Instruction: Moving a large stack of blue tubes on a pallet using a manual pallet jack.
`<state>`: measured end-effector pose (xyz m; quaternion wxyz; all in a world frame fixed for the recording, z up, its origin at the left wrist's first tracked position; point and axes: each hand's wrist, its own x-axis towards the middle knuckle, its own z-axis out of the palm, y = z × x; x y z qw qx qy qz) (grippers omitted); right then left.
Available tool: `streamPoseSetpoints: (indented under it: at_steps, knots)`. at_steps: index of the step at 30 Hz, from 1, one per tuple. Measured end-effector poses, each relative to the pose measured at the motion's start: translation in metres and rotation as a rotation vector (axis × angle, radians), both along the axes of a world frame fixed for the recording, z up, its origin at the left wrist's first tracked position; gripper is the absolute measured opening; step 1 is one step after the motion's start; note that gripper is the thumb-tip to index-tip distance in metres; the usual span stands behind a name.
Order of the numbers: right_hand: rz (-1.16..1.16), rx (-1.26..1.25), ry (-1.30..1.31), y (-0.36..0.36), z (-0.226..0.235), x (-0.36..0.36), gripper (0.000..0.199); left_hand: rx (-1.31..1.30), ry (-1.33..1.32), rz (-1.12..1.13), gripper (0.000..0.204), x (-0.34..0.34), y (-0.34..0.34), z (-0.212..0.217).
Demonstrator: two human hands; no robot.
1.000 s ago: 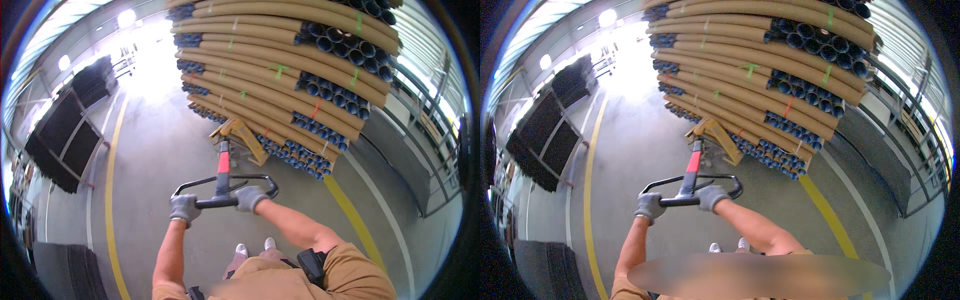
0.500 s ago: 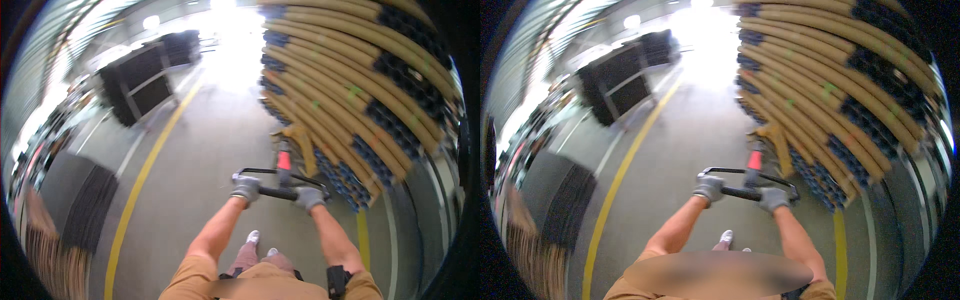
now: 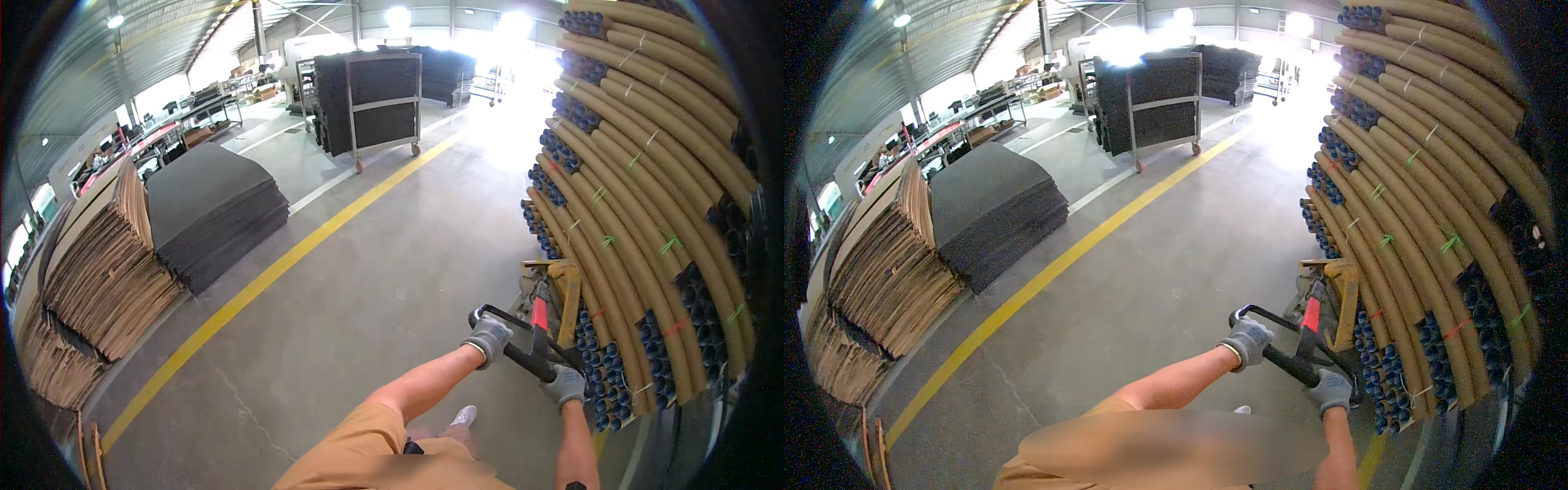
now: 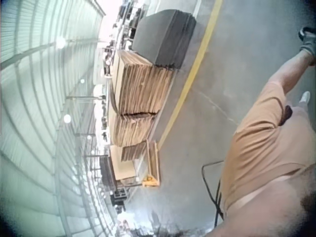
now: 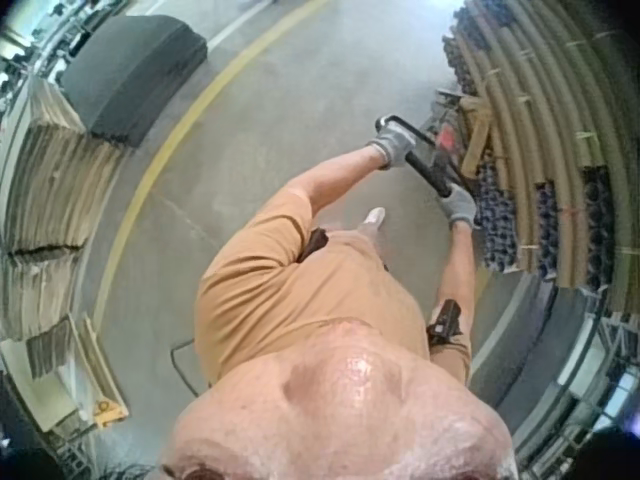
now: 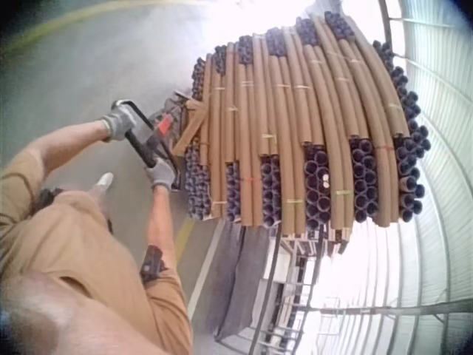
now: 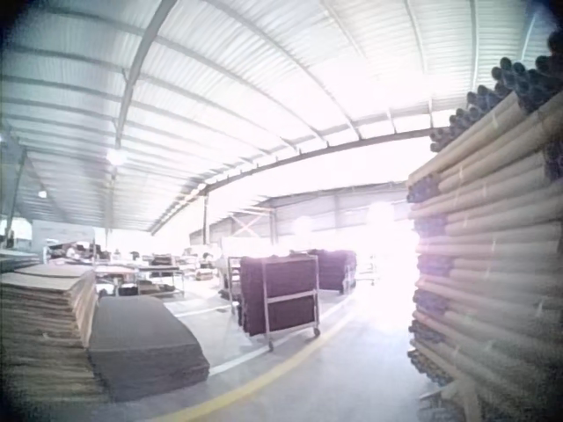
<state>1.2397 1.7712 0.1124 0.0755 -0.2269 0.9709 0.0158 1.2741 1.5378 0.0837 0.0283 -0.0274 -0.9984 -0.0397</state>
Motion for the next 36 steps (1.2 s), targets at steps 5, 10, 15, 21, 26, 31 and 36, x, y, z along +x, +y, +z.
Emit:
streamPoseSetpoints:
  at_steps: [5, 10, 15, 21, 26, 31, 36]
  knots:
    - [0.004, -0.134, 0.029, 0.028, -0.004, 0.025, 0.038, -0.107, -0.111, 0.046, 0.008, 0.018, 0.032, 0.016]
    - [0.039, -0.147, -0.050, -0.013, 0.021, 0.079, 0.029, -0.044, 0.085, 0.041, 0.008, 0.079, -0.011, 0.007]
    - [0.075, -0.153, 0.014, 0.020, 0.013, 0.101, 0.031, -0.027, 0.136, 0.054, 0.011, 0.102, 0.015, 0.008]
    - [0.058, -0.088, -0.081, 0.043, 0.029, 0.174, 0.030, 0.006, 0.122, 0.051, 0.014, 0.188, 0.048, 0.013]
    - [0.103, -0.012, -0.034, -0.009, -0.012, 0.199, 0.030, 0.012, 0.052, 0.119, 0.021, 0.230, -0.009, -0.006]
    - [0.077, -0.055, 0.022, -0.071, -0.020, 0.231, 0.028, 0.034, 0.056, 0.078, 0.014, 0.253, -0.070, -0.019]
    - [0.105, -0.011, -0.050, -0.142, -0.016, 0.243, 0.032, -0.023, -0.042, 0.121, 0.014, 0.266, -0.137, -0.008]
